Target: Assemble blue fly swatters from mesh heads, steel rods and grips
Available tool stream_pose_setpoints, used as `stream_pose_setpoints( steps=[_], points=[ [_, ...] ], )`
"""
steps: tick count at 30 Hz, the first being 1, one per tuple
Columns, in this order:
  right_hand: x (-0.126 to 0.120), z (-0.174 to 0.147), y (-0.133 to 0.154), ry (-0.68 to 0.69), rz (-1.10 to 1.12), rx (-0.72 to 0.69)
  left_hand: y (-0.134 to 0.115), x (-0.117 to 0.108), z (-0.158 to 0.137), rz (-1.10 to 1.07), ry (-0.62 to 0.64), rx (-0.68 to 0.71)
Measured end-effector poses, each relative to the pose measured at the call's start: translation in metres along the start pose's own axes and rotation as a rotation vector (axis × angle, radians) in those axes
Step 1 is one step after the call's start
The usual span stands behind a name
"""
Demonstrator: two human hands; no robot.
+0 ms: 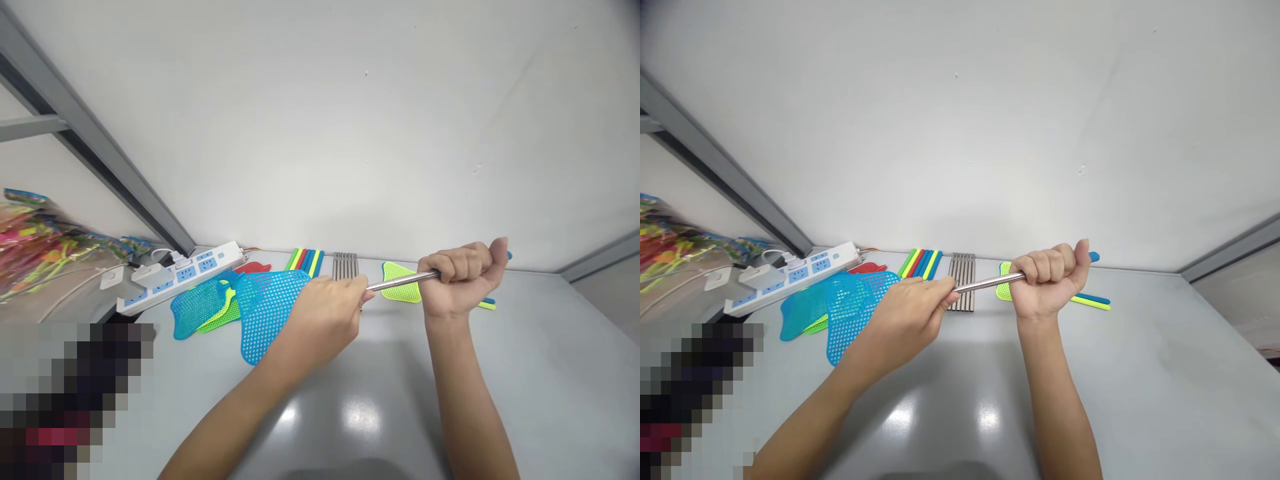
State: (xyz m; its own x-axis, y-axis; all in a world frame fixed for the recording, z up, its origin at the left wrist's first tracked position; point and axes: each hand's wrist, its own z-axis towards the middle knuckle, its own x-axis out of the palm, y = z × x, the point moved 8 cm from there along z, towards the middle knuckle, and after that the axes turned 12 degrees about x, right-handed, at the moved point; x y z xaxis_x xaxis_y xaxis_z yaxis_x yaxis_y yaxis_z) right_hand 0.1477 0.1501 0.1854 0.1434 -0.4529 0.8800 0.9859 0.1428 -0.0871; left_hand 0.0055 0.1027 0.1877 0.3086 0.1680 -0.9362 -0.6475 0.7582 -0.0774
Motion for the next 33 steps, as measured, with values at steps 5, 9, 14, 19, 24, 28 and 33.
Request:
stream_pose_setpoints(
  steps=[5, 9, 14, 19, 24, 28, 33],
  points=[
    [-0.001, 0.003, 0.007, -0.128, -0.282, 0.007, 0.007, 0.008, 0.004, -0.084, 0.04, -0.04],
    [-0.002, 0.006, 0.004, -0.28, -0.571, 0.125, 0.016, 0.004, 0.005, -0.13, 0.001, -0.053],
    [-0.001, 0.004, 0.006, -0.441, -0.948, 0.224, 0.03, -0.01, 0.004, -0.137, -0.092, -0.056],
    [-0.006, 0.002, 0.009, -0.519, -1.171, 0.281, 0.033, -0.011, 0.003, -0.13, -0.106, -0.062],
    [-0.008, 0.002, 0.009, -0.557, -1.233, 0.258, 0.032, -0.01, 0.003, -0.115, -0.102, -0.059],
    [-0.012, 0.003, 0.001, -0.555, -1.222, 0.262, 0.032, -0.011, 0.003, -0.106, -0.104, -0.063],
    [-0.014, 0.004, 0.001, -0.544, -1.194, 0.219, 0.031, -0.009, 0.003, -0.123, -0.095, -0.064]
  ],
)
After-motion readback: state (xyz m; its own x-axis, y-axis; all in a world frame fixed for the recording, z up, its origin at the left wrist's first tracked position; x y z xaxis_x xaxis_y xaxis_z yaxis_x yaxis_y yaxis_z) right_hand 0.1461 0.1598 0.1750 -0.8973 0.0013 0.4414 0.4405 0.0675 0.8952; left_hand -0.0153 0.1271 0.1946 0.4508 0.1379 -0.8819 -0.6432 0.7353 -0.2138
